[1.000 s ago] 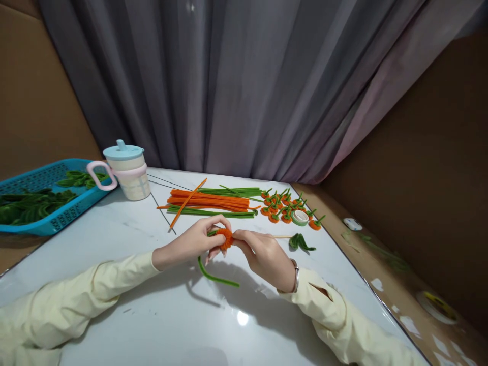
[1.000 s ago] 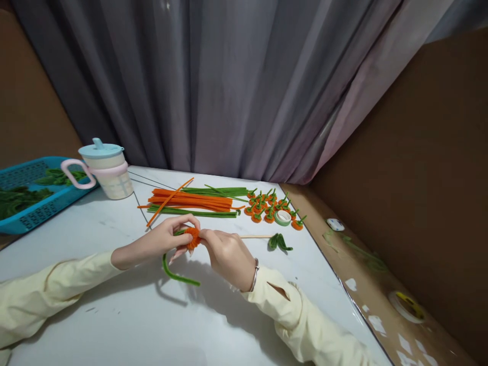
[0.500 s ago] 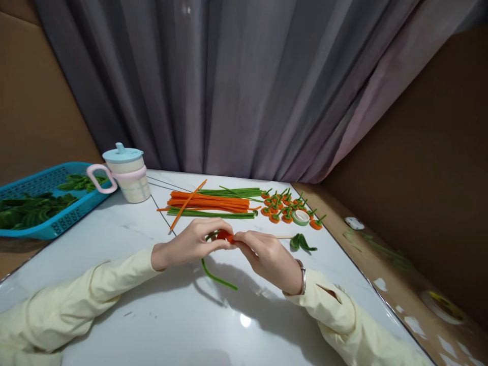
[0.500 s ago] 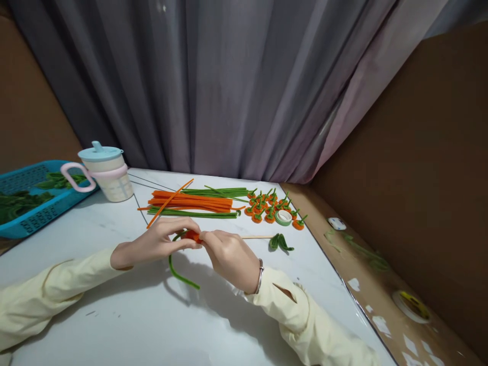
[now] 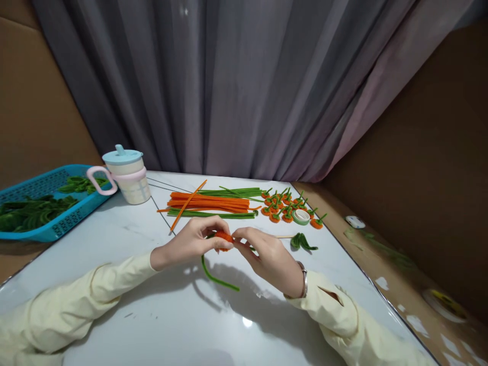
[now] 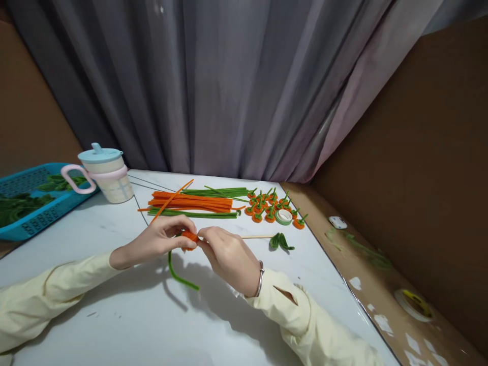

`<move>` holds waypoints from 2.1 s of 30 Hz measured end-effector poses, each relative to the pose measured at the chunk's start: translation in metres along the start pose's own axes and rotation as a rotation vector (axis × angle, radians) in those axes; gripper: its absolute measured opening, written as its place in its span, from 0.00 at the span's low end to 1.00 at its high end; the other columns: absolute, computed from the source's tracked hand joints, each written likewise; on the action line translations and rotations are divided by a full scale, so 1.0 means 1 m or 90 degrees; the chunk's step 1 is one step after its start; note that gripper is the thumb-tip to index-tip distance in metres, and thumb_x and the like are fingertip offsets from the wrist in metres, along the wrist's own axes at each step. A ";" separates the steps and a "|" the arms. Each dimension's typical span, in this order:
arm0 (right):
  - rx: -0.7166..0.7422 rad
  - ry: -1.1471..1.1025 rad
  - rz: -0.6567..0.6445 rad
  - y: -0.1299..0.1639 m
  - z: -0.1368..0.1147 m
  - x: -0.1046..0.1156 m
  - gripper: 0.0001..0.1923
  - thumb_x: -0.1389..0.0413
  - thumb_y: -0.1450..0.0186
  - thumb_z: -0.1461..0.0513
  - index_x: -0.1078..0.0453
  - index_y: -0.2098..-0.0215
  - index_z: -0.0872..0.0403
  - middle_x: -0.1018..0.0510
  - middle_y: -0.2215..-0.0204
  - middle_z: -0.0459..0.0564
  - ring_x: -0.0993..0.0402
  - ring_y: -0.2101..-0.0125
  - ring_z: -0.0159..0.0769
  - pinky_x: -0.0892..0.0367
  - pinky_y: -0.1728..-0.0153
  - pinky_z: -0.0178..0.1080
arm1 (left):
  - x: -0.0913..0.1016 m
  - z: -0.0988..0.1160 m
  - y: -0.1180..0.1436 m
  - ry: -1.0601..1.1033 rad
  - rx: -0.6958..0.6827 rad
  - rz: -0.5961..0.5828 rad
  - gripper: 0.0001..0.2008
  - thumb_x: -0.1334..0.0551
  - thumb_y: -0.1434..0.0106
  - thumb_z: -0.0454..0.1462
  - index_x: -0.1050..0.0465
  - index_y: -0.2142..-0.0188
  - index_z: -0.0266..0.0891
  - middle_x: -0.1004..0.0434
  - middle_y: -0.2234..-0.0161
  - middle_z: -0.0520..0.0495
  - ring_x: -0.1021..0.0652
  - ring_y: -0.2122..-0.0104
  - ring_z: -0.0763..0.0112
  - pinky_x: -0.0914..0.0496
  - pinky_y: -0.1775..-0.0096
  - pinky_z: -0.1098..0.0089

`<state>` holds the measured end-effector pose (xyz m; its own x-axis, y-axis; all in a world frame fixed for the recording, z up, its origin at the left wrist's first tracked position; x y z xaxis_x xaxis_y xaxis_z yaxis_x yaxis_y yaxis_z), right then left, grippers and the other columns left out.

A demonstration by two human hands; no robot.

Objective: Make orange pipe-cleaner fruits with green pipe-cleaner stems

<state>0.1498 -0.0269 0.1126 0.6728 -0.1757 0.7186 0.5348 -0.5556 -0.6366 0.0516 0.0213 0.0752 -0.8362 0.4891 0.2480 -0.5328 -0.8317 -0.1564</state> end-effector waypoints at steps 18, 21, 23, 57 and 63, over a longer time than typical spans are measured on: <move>0.058 0.033 -0.004 0.000 -0.008 -0.001 0.07 0.55 0.31 0.68 0.37 0.59 0.56 0.23 0.69 0.49 0.26 0.69 0.33 0.33 0.71 0.34 | -0.002 -0.002 0.000 0.061 0.030 0.003 0.07 0.34 0.46 0.34 0.32 0.70 0.36 0.27 0.75 0.54 0.26 0.72 0.75 0.32 0.68 0.73; 0.061 0.035 -0.004 0.000 -0.007 -0.002 0.07 0.55 0.31 0.68 0.36 0.60 0.56 0.23 0.69 0.50 0.26 0.69 0.33 0.33 0.70 0.34 | -0.002 -0.001 0.000 0.057 0.027 0.007 0.08 0.34 0.45 0.34 0.33 0.70 0.37 0.27 0.75 0.54 0.26 0.72 0.75 0.32 0.68 0.73; 0.058 0.035 -0.007 0.000 -0.006 -0.002 0.06 0.55 0.31 0.68 0.36 0.60 0.57 0.23 0.68 0.51 0.26 0.69 0.33 0.32 0.70 0.34 | -0.003 0.000 0.001 0.062 0.021 0.011 0.09 0.34 0.45 0.34 0.34 0.68 0.37 0.27 0.74 0.54 0.26 0.72 0.75 0.32 0.68 0.73; 0.309 0.532 -0.001 0.015 -0.026 -0.041 0.15 0.58 0.36 0.74 0.29 0.63 0.72 0.23 0.73 0.63 0.28 0.75 0.39 0.32 0.79 0.38 | -0.006 -0.046 0.002 0.265 0.175 0.193 0.11 0.32 0.48 0.39 0.27 0.68 0.35 0.24 0.71 0.49 0.25 0.68 0.71 0.32 0.62 0.70; 0.296 0.482 -0.003 0.017 -0.025 -0.044 0.16 0.58 0.36 0.74 0.29 0.62 0.70 0.23 0.73 0.61 0.29 0.75 0.39 0.34 0.79 0.37 | -0.012 -0.048 0.006 0.284 0.146 0.190 0.09 0.33 0.46 0.40 0.25 0.70 0.35 0.24 0.69 0.48 0.26 0.65 0.69 0.34 0.60 0.71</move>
<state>0.1165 -0.0485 0.0770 0.2396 -0.7563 0.6088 0.8007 -0.2007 -0.5644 0.0527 0.0232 0.0251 -0.9460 0.2471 -0.2098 -0.2659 -0.9617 0.0662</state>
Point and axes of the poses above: each hand's wrist, its own y-axis away from the middle knuckle, its own x-axis out of the back of the hand, z = x × y, the point moved 9 cm from there along -y, towards the middle knuckle
